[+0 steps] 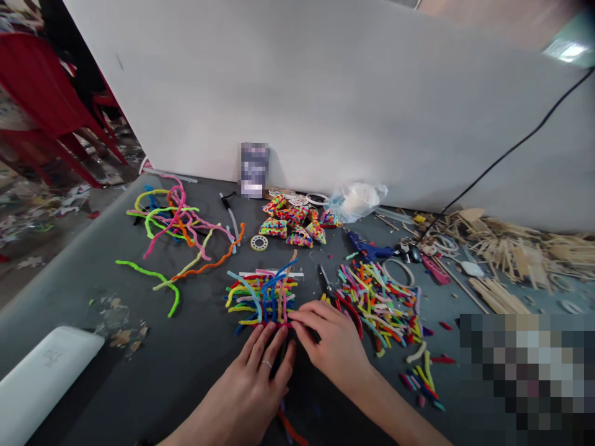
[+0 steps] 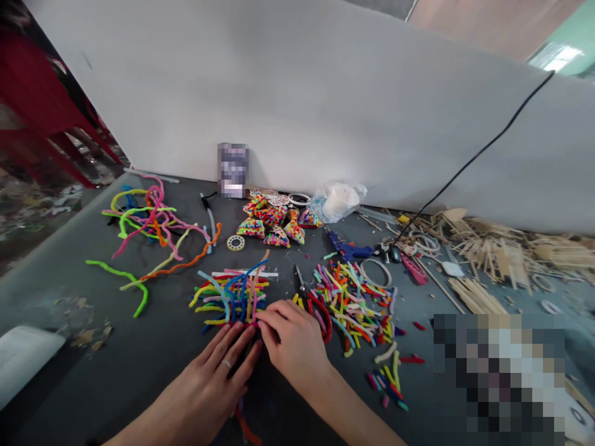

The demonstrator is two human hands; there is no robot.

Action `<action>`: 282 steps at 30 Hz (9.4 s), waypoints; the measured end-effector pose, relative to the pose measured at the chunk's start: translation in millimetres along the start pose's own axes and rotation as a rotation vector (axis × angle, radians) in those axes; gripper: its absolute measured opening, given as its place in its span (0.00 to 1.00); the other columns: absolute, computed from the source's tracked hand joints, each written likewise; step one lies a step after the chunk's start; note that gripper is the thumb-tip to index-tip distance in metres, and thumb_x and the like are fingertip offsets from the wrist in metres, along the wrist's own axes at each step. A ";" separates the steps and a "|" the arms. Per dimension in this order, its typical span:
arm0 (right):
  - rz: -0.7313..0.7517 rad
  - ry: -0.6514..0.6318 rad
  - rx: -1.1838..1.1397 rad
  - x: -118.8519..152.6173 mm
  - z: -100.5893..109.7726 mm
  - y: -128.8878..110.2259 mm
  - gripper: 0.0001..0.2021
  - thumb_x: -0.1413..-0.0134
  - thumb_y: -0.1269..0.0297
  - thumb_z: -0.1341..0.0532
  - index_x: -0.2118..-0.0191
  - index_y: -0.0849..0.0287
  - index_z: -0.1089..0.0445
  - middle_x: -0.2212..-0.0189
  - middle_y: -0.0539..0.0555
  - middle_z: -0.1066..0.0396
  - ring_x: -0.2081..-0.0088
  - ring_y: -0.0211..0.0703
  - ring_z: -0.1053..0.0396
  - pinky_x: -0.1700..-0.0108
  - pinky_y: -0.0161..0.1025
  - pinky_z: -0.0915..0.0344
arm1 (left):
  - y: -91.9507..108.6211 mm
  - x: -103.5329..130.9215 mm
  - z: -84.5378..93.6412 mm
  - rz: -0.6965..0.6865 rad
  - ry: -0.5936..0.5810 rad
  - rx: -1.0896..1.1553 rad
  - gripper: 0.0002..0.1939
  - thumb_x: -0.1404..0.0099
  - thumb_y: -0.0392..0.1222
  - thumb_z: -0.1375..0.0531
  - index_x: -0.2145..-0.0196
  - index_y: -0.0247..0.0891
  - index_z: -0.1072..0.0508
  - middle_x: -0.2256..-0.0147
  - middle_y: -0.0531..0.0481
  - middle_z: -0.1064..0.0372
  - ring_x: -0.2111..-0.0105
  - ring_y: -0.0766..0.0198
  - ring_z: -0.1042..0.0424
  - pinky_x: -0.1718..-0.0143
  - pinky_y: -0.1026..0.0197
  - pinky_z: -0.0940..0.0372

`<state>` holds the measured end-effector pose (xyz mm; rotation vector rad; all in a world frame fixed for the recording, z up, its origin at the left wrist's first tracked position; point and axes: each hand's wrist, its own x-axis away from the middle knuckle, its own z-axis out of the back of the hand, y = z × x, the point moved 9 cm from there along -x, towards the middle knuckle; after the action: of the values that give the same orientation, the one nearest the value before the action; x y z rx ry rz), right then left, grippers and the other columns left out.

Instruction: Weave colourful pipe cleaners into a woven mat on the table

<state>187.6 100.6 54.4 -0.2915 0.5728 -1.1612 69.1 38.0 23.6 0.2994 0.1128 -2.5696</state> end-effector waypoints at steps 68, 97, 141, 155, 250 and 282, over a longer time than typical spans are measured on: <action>0.243 0.200 0.198 30.4 0.7 -26.0 0.13 0.32 0.77 0.50 0.62 0.55 0.33 0.71 0.50 0.23 0.71 0.38 0.25 0.66 0.33 0.34 | -4.4 3.7 -12.7 -0.010 0.122 -0.070 0.28 0.26 0.51 0.46 0.35 0.31 0.36 0.37 0.40 0.35 0.34 0.47 0.43 0.34 0.50 0.49; 0.284 -0.063 0.325 44.2 -21.7 -47.4 0.13 0.34 0.77 0.52 0.56 0.58 0.32 0.72 0.52 0.25 0.73 0.42 0.30 0.70 0.39 0.40 | -13.4 -2.5 11.9 0.056 0.083 0.104 0.30 0.36 0.34 0.46 0.37 0.27 0.35 0.35 0.40 0.38 0.35 0.53 0.37 0.37 0.55 0.36; -0.066 -0.348 0.004 3.4 -18.8 -10.1 0.13 0.35 0.74 0.41 0.54 0.53 0.22 0.61 0.51 0.25 0.59 0.42 0.25 0.56 0.37 0.30 | -8.3 4.7 9.9 0.102 0.107 -0.086 0.28 0.27 0.46 0.47 0.34 0.33 0.36 0.37 0.41 0.34 0.35 0.51 0.38 0.33 0.49 0.52; -0.263 -0.112 -0.107 -33.5 -22.0 5.5 0.04 0.46 0.72 0.33 0.69 0.56 0.25 0.70 0.49 0.26 0.68 0.40 0.28 0.62 0.35 0.35 | -15.2 5.8 9.6 0.108 0.174 -0.085 0.28 0.28 0.52 0.46 0.36 0.35 0.33 0.41 0.43 0.29 0.39 0.55 0.32 0.37 0.55 0.42; 0.256 -0.020 0.143 8.0 -25.1 -35.5 0.13 0.27 0.64 0.47 0.59 0.53 0.25 0.68 0.47 0.25 0.65 0.42 0.34 0.63 0.43 0.46 | -36.1 9.5 26.2 0.045 0.187 0.039 0.23 0.30 0.26 0.52 0.43 0.32 0.28 0.43 0.44 0.27 0.45 0.60 0.25 0.44 0.58 0.29; 0.186 -0.298 0.037 -0.5 -36.3 -25.0 0.10 0.37 0.76 0.38 0.57 0.53 0.22 0.64 0.46 0.24 0.62 0.38 0.28 0.62 0.35 0.37 | -32.2 12.4 26.6 0.078 0.289 0.074 0.24 0.35 0.26 0.50 0.47 0.36 0.25 0.45 0.40 0.25 0.44 0.55 0.25 0.45 0.53 0.28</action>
<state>147.6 94.1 37.2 -0.3638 0.3088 -0.9262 36.7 55.3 47.1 0.6885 0.1091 -2.4424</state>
